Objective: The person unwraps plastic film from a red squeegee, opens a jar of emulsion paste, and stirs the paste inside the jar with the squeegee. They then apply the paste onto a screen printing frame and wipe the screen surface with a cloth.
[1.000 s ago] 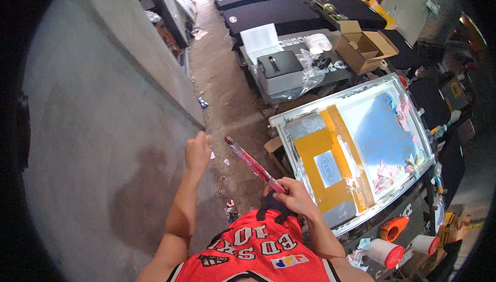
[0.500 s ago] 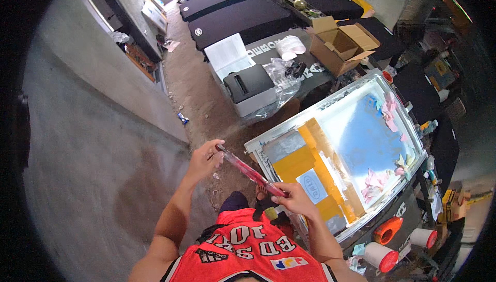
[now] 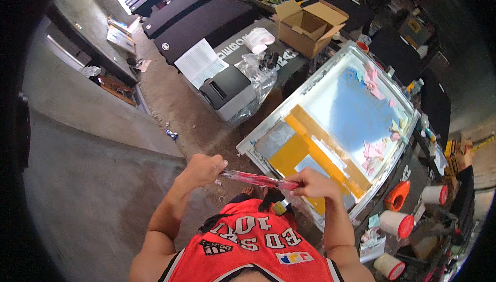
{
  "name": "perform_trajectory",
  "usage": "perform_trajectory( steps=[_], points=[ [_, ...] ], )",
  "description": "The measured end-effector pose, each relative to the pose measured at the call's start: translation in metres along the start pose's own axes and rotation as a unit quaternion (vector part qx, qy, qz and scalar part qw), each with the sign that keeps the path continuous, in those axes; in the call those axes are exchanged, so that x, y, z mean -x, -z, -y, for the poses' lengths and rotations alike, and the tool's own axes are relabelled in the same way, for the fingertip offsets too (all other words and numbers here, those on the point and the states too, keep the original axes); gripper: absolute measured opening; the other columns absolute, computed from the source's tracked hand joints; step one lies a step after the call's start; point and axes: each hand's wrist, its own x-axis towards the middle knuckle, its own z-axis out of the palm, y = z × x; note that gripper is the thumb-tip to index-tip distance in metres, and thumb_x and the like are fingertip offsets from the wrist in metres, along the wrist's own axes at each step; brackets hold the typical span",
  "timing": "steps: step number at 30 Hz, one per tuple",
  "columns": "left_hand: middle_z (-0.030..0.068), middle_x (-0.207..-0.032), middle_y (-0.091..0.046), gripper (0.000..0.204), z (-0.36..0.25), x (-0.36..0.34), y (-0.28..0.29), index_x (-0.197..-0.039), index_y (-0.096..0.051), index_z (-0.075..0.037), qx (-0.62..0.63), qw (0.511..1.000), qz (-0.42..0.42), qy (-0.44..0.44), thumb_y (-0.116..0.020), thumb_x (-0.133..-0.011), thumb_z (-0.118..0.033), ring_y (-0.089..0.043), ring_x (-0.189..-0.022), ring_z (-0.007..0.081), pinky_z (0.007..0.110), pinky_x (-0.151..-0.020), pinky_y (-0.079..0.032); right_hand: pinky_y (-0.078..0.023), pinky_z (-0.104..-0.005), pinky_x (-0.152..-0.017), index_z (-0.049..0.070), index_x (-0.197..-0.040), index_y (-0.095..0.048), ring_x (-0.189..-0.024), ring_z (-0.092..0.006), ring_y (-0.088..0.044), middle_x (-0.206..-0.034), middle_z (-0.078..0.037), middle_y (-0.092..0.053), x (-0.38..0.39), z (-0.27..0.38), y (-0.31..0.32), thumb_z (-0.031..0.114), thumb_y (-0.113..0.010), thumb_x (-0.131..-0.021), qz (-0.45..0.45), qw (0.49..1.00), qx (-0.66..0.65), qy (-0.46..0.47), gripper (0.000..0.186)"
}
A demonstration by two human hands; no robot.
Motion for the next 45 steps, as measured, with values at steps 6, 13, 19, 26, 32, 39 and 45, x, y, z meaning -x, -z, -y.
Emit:
perform_trajectory(
  steps=[6,13,19,26,32,39,45],
  points=[
    [0.0157,-0.092,-0.068,0.011,0.04,-0.004,-0.013,-0.093,-0.063,-0.006,0.034,0.995,-0.067,-0.07,-0.06,-0.089,-0.017,-0.067,-0.083,0.0357,0.047,-0.07,-0.053,-0.046,-0.0371,-0.061,0.01,-0.114,-0.071,-0.064,-0.0245,-0.062,-0.071,-0.013,-0.066,-0.02,0.024,-0.017,0.015,-0.076,-0.077,0.004,0.997,0.059,-0.054,0.038],
    [0.0161,-0.095,-0.067,0.025,0.1,0.037,-0.005,-0.109,-0.055,-0.003,0.036,0.997,-0.032,0.06,-0.06,-0.085,-0.002,-0.066,-0.089,0.0371,0.042,-0.076,-0.053,-0.048,-0.0344,-0.067,0.004,-0.115,-0.069,-0.068,-0.0174,-0.06,-0.077,-0.009,-0.068,-0.029,0.046,-0.05,0.013,-0.076,-0.078,-0.103,0.99,-0.003,-0.095,0.039],
    [0.0106,-0.102,-0.065,0.019,0.098,0.045,-0.02,-0.116,-0.054,-0.003,0.578,0.806,-0.034,0.125,-0.054,-0.102,-0.016,-0.067,-0.087,0.0196,0.03,-0.074,-0.052,-0.049,-0.0338,-0.071,0.005,-0.117,-0.068,-0.073,-0.0161,-0.06,-0.082,-0.009,-0.069,-0.038,0.059,-0.093,0.014,-0.076,-0.079,-0.176,0.982,-0.029,-0.063,0.04],
    [0.006,-0.09,-0.066,0.023,0.075,0.025,-0.015,-0.097,-0.058,-0.006,0.719,0.674,-0.058,0.161,-0.049,-0.107,-0.025,-0.064,-0.078,0.014,0.028,-0.064,-0.049,-0.047,-0.0314,-0.067,0.006,-0.121,-0.066,-0.068,-0.013,-0.054,-0.075,-0.009,-0.065,-0.057,0.077,-0.149,0.01,-0.074,-0.082,-0.252,0.965,-0.04,-0.065,0.041],
    [0.0039,-0.086,-0.065,0.011,0.07,0.024,-0.017,-0.094,-0.061,-0.004,0.746,0.644,-0.087,0.148,-0.058,-0.101,-0.012,-0.061,-0.074,0.0133,0.027,-0.064,-0.049,-0.049,-0.0301,-0.067,0.003,-0.119,-0.067,-0.067,-0.015,-0.059,-0.075,-0.008,-0.067,-0.067,0.069,-0.197,0.013,-0.072,-0.086,-0.33,0.941,-0.068,-0.033,0.035],
    [0.0074,-0.092,-0.068,0.004,0.065,0.033,-0.006,-0.092,-0.065,0.0,0.768,0.625,-0.006,0.139,-0.064,-0.095,-0.003,-0.066,-0.083,0.018,0.033,-0.079,-0.057,-0.048,-0.0312,-0.063,0.005,-0.122,-0.066,-0.062,-0.0143,-0.053,-0.072,-0.015,-0.06,-0.053,0.062,-0.214,0.005,-0.074,-0.081,-0.38,0.919,-0.1,-0.004,0.041],
    [0.0079,-0.093,-0.069,0.008,0.063,0.026,-0.012,-0.094,-0.063,0.0,0.776,0.607,0.053,0.16,-0.069,-0.09,0.002,-0.066,-0.082,0.0192,0.035,-0.081,-0.058,-0.05,-0.0314,-0.067,0.004,-0.123,-0.065,-0.065,-0.0145,-0.056,-0.075,-0.015,-0.065,-0.035,0.066,-0.222,0.005,-0.073,-0.081,-0.382,0.914,-0.134,-0.009,0.042]
  ],
)
